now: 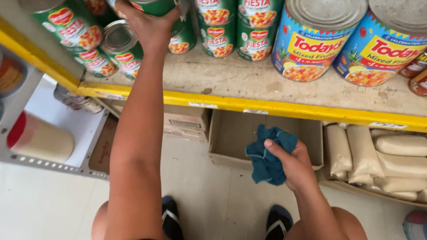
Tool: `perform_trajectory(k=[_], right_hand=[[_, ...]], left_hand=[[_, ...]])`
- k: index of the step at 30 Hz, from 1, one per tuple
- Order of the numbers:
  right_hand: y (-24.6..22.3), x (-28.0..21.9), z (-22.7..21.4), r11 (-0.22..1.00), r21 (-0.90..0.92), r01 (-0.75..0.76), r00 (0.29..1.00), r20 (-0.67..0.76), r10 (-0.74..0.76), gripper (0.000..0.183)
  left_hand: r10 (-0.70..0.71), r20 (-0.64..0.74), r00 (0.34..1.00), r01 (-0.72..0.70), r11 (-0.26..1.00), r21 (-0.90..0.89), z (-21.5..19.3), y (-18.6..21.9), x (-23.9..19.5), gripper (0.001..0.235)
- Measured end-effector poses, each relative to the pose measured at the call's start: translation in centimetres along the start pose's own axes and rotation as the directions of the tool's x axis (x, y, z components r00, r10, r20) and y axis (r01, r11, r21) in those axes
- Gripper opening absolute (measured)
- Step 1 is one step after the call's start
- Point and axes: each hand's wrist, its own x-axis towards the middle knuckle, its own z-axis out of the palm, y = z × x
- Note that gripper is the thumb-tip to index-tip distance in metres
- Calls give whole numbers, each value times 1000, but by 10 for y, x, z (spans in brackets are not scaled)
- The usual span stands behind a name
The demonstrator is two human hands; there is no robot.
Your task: Wiping canned goods with a cloth and organizing them on a shelf
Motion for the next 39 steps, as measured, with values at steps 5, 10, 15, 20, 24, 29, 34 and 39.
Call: perform_trajectory(k=[5,10,15,20,24,29,34,39], right_hand=[[13,10,-4,997,75,25,999,-48,-22,31],[1,3,28,991,120,54,973,-229,-26,26],[18,25,32,875,455,164,981,-168,-97,57],[14,-8,72,672,-383,634,738,37,-674,48],[35,-6,79,229,-460,858,425,384,-820,44],[56,6,90,-79,-504,860,339,679,-652,35],[33,26,80,-113,-630,768,372,582,-723,28],[50,14,76,-142,-659,738,387,587,-711,25]], left_hand=[[7,195,981,23,988,-153,-46,17,-23,113],[62,353,933,44,957,-285,-124,78,-80,112],[54,397,916,106,923,-370,-175,120,-141,113],[43,551,833,125,957,-264,-190,113,-185,109],[119,615,779,49,967,-249,-185,105,-200,110],[177,639,749,-47,975,-215,-185,102,-214,104],[190,597,779,-125,981,-149,-180,104,-211,102],[144,551,822,-107,989,-99,-187,93,-211,106]])
